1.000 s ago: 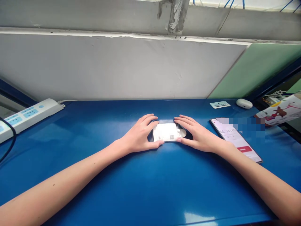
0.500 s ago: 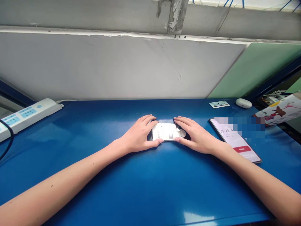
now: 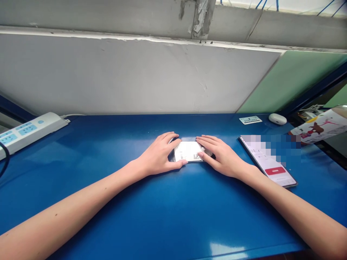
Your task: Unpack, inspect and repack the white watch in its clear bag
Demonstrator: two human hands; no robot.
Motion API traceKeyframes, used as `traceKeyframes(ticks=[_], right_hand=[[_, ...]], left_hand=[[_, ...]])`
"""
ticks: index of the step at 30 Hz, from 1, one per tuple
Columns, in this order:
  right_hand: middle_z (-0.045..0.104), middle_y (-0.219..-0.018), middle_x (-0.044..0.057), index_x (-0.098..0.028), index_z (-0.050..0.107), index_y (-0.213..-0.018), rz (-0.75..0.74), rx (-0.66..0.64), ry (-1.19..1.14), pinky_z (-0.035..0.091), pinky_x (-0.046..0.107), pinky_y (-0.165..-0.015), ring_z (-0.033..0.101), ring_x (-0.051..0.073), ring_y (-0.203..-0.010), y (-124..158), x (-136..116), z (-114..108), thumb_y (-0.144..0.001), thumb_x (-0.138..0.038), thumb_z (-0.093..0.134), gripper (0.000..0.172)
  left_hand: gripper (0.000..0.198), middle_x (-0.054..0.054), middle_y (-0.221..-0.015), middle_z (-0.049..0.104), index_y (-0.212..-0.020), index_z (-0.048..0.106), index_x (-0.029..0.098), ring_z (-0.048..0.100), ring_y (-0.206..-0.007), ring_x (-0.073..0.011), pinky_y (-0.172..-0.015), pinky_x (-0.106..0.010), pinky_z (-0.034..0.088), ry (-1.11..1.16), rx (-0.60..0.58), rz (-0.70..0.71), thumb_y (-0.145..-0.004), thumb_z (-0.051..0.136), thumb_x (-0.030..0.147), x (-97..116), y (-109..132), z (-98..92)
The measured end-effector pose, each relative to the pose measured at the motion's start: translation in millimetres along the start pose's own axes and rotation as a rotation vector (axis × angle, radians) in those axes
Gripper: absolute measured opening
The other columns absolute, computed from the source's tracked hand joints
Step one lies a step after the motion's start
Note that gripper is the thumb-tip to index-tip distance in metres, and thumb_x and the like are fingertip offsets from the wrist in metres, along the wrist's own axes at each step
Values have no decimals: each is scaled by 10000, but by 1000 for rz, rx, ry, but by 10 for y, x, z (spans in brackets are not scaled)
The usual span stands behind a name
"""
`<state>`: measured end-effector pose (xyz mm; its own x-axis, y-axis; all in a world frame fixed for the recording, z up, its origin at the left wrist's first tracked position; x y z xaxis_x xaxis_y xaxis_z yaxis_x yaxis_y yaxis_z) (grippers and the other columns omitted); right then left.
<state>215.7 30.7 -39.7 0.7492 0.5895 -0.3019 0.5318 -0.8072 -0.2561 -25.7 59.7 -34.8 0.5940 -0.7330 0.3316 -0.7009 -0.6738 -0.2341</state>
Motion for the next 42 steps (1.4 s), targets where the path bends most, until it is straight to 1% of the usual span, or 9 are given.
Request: traceKeyframes(ticks=[10,16,20,23,26,29,34,37,42], right_hand=[[511,-1483,184,-91,455,-1450,28,-57,-21,434,490,-1127,446,282,-1406,5,21,18,-997,-184,327,480],[576,-1436,130,-150,476,-1430,20,-56,-139,319,535,-1192,530,256,-1340,-40,9,-13,-990,-150,314,469],[645,-1362,80,-223,508,-1401,62,-20,-238,445,508,-1109,619,252,-1236,-40,63,-18,-1000,-182,339,437],[643,-1363,90,-204,542,-1364,34,8,-248,456,492,-1099,599,251,-1262,-20,85,2,-980,-136,355,433],[618,-1389,121,-173,576,-1324,-12,73,-197,450,487,-1106,545,255,-1320,1,74,10,-962,-99,369,423],[626,-1361,149,-159,652,-1210,-32,179,-64,495,493,-1048,563,288,-1272,14,60,-26,-961,-138,448,323],[734,-1019,114,-181,745,-927,-46,206,103,559,457,-876,625,298,-1046,20,79,-89,-954,-197,535,212],[726,-925,94,-200,754,-962,-9,143,59,573,409,-807,651,269,-958,22,98,-95,-962,-231,541,216],[720,-1077,126,-158,707,-1157,48,76,18,571,413,-833,674,260,-953,23,89,-93,-963,-274,545,278]], left_hand=[[647,-237,-1400,524,-1274,608,100,425,-1360,-407,-1097,-553,396,32,10,5,-839,653,577,1,-13,1],[567,-214,-1391,536,-1215,634,130,433,-1354,-398,-1097,-550,396,45,15,10,-843,659,556,2,-14,-3],[556,-202,-1386,541,-1228,633,144,439,-1350,-399,-1091,-558,401,55,24,11,-843,662,544,-8,-13,-4],[582,-223,-1383,541,-1249,619,114,438,-1350,-409,-1093,-564,399,45,23,16,-840,667,526,-8,-14,-3],[614,-229,-1397,533,-1303,573,88,416,-1372,-407,-1117,-557,379,16,7,11,-856,645,503,-5,-11,5],[633,-231,-1414,522,-1335,537,70,407,-1383,-397,-1131,-548,369,-12,-5,1,-876,611,498,-2,-6,12],[625,-239,-1413,522,-1327,534,50,410,-1379,-390,-1129,-534,376,-18,-8,8,-883,597,485,6,-4,3],[596,-213,-1393,544,-1332,531,87,431,-1362,-376,-1119,-533,387,-5,5,18,-886,595,476,6,-6,-6],[574,-217,-1391,545,-1335,519,75,440,-1354,-368,-1118,-525,390,-13,7,23,-897,568,442,7,-6,-12]])
Point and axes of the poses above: each hand's wrist, its own y-axis away from the middle knuckle, its own z-axis out of the palm, x = y × z, the point moved 2 cm from there along -y, towards the middle knuckle
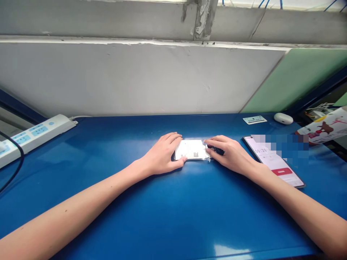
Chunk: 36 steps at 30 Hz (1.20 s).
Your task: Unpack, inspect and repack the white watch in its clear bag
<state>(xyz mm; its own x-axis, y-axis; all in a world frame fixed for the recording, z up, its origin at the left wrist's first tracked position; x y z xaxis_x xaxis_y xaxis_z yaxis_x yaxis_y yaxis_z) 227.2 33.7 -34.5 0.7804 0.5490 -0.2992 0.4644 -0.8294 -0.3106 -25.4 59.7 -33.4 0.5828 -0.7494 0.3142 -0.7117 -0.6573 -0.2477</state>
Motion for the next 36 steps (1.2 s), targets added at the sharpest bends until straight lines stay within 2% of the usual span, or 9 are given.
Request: traceKeyframes(ticks=[3,7,12,16,19,21,23,31,36], right_hand=[[721,-1102,136,-144,677,-1221,37,-15,5,569,426,-828,678,270,-949,0,-8,-11,-957,-299,555,330],[724,-1110,143,-136,686,-1208,34,-21,-6,566,440,-827,679,284,-967,1,-21,-28,-951,-327,564,342],[733,-1021,121,-166,722,-1135,-49,12,-58,574,423,-796,684,261,-922,0,-47,-13,-976,-328,527,299],[727,-924,90,-223,736,-1085,-125,46,-91,570,447,-868,652,285,-1063,0,-38,28,-973,-307,533,247],[707,-1135,117,-237,725,-1122,-141,76,-83,532,526,-970,576,320,-1219,3,-14,49,-945,-314,583,240],[622,-1328,142,-230,710,-1165,-131,77,-83,499,559,-1022,520,334,-1296,8,-1,58,-924,-342,617,281],[561,-1409,151,-226,708,-1167,-109,67,-105,480,562,-1054,486,333,-1339,16,5,65,-911,-360,638,297],[572,-1403,138,-214,699,-1133,26,36,-250,519,527,-1025,541,315,-1299,45,-60,121,-895,-278,646,253],[601,-1374,144,-203,677,-1068,-51,59,-210,484,557,-1061,522,322,-1318,36,-115,127,-907,-217,605,176]], left_hand=[[579,-221,-1395,541,-1338,516,62,436,-1359,-365,-1125,-513,386,-5,-3,-3,-902,559,440,2,3,-1],[601,-231,-1400,534,-1346,511,63,434,-1361,-370,-1122,-522,386,4,-2,-3,-895,574,455,3,1,-6],[668,-234,-1404,527,-1352,518,93,416,-1370,-402,-1111,-571,377,23,-10,3,-872,610,549,-2,2,-5],[667,-226,-1405,525,-1345,527,109,420,-1370,-394,-1112,-554,379,14,-17,14,-876,607,577,-13,6,7],[638,-224,-1403,525,-1337,530,119,427,-1364,-392,-1099,-554,394,12,-6,5,-892,590,572,-21,9,11],[625,-227,-1403,521,-1340,524,113,425,-1364,-391,-1094,-550,400,7,-1,-3,-909,573,562,-21,10,11],[609,-227,-1402,520,-1337,523,106,423,-1366,-385,-1094,-542,402,-2,-3,-3,-927,550,556,-16,9,8],[568,-212,-1382,544,-1321,532,108,447,-1349,-367,-1091,-521,408,12,4,16,-947,538,536,-25,11,7],[571,-204,-1361,565,-1318,529,129,458,-1341,-370,-1093,-530,403,21,7,25,-906,599,518,-26,11,16]])
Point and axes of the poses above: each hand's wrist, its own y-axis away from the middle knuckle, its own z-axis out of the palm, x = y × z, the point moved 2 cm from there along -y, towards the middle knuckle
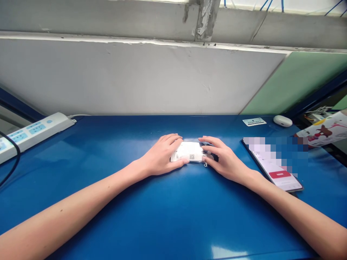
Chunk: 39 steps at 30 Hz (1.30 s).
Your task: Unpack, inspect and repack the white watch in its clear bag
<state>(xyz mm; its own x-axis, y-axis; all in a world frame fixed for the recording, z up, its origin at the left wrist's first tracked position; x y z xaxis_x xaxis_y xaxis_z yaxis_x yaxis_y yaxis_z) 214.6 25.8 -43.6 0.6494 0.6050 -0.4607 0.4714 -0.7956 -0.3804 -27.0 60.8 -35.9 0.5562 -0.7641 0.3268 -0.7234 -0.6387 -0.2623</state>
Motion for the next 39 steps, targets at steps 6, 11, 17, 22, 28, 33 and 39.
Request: traceKeyframes(ticks=[6,11,17,22,28,33,39], right_hand=[[613,-1358,145,-218,668,-1090,-34,-16,68,477,579,-1059,519,336,-1322,-32,-2,-72,-927,-242,591,182],[625,-1341,143,-228,676,-1095,0,-36,79,509,550,-1029,564,324,-1272,-65,21,-129,-927,-259,593,190],[627,-1338,151,-213,677,-1096,-27,-53,114,505,550,-1035,565,324,-1273,-70,65,-186,-934,-271,588,194],[647,-1311,104,-250,694,-1078,-27,-51,116,517,525,-1032,579,305,-1258,-64,149,-239,-940,-268,569,187],[645,-1308,113,-246,672,-1161,12,-29,101,526,509,-1018,614,296,-1207,-62,156,-238,-931,-319,589,256],[585,-1375,149,-208,653,-1177,28,-88,104,519,492,-1023,573,307,-1257,-19,83,-137,-883,-346,659,325],[581,-1384,156,-207,656,-1141,37,-21,72,514,521,-1023,559,323,-1276,8,58,-31,-878,-292,646,277]], left_hand=[[541,-205,-1375,549,-1320,512,135,464,-1333,-377,-1081,-544,410,3,19,-2,-931,556,509,18,-3,-3],[536,-218,-1366,543,-1312,513,108,469,-1327,-376,-1089,-524,410,4,36,0,-939,550,490,22,-5,-6],[540,-217,-1365,545,-1321,507,109,448,-1343,-372,-1097,-531,403,5,41,-10,-937,549,487,19,-1,-1],[514,-196,-1354,558,-1305,518,133,457,-1335,-367,-1115,-536,384,-9,60,-31,-936,544,490,16,-7,5],[536,-197,-1360,554,-1311,516,122,438,-1348,-372,-1112,-536,383,-13,38,-54,-939,534,507,11,-6,7],[562,-195,-1366,553,-1331,511,135,441,-1349,-370,-1099,-533,388,-8,15,-34,-923,570,516,25,-4,-7],[541,-169,-1381,561,-1344,502,170,446,-1351,-368,-1096,-532,387,34,15,-14,-925,580,502,24,-6,-3]])
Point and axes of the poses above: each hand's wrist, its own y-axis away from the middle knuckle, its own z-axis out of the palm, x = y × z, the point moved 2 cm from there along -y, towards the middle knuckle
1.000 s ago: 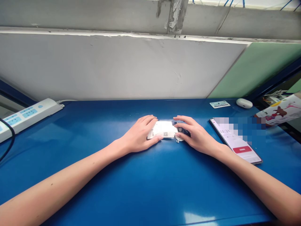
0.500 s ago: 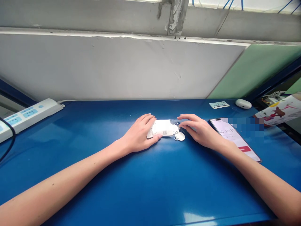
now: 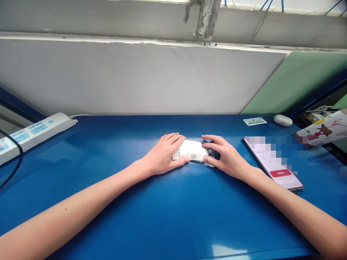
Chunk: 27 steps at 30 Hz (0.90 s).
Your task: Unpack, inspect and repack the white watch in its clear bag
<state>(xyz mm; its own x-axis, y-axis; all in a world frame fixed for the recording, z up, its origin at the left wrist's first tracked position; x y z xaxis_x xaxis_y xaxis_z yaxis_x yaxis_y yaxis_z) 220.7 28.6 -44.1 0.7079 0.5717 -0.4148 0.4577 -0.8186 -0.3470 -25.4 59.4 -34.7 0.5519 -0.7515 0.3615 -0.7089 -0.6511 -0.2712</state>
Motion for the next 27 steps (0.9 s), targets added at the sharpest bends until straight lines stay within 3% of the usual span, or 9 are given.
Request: traceKeyframes(ticks=[11,19,27], right_hand=[[639,-1299,181,-164,626,-1133,2,11,75,545,526,-973,606,335,-1202,-42,-118,0,-879,-240,584,268],[640,-1293,178,-139,624,-1122,-90,12,225,507,535,-1019,563,353,-1244,-54,-71,0,-874,-238,592,269],[675,-1245,171,-120,639,-1146,-94,-24,304,502,515,-1028,548,348,-1271,-75,-31,-149,-914,-288,586,291]], left_hand=[[508,-171,-1313,603,-1285,533,161,446,-1352,-378,-1095,-538,387,16,16,-7,-887,624,462,17,0,-4],[547,-181,-1343,581,-1291,527,123,429,-1357,-389,-1119,-540,369,-52,18,-11,-886,611,480,5,-2,5],[516,-180,-1315,587,-1268,534,131,451,-1334,-383,-1108,-539,381,-66,45,-5,-897,591,484,-10,-16,6]])
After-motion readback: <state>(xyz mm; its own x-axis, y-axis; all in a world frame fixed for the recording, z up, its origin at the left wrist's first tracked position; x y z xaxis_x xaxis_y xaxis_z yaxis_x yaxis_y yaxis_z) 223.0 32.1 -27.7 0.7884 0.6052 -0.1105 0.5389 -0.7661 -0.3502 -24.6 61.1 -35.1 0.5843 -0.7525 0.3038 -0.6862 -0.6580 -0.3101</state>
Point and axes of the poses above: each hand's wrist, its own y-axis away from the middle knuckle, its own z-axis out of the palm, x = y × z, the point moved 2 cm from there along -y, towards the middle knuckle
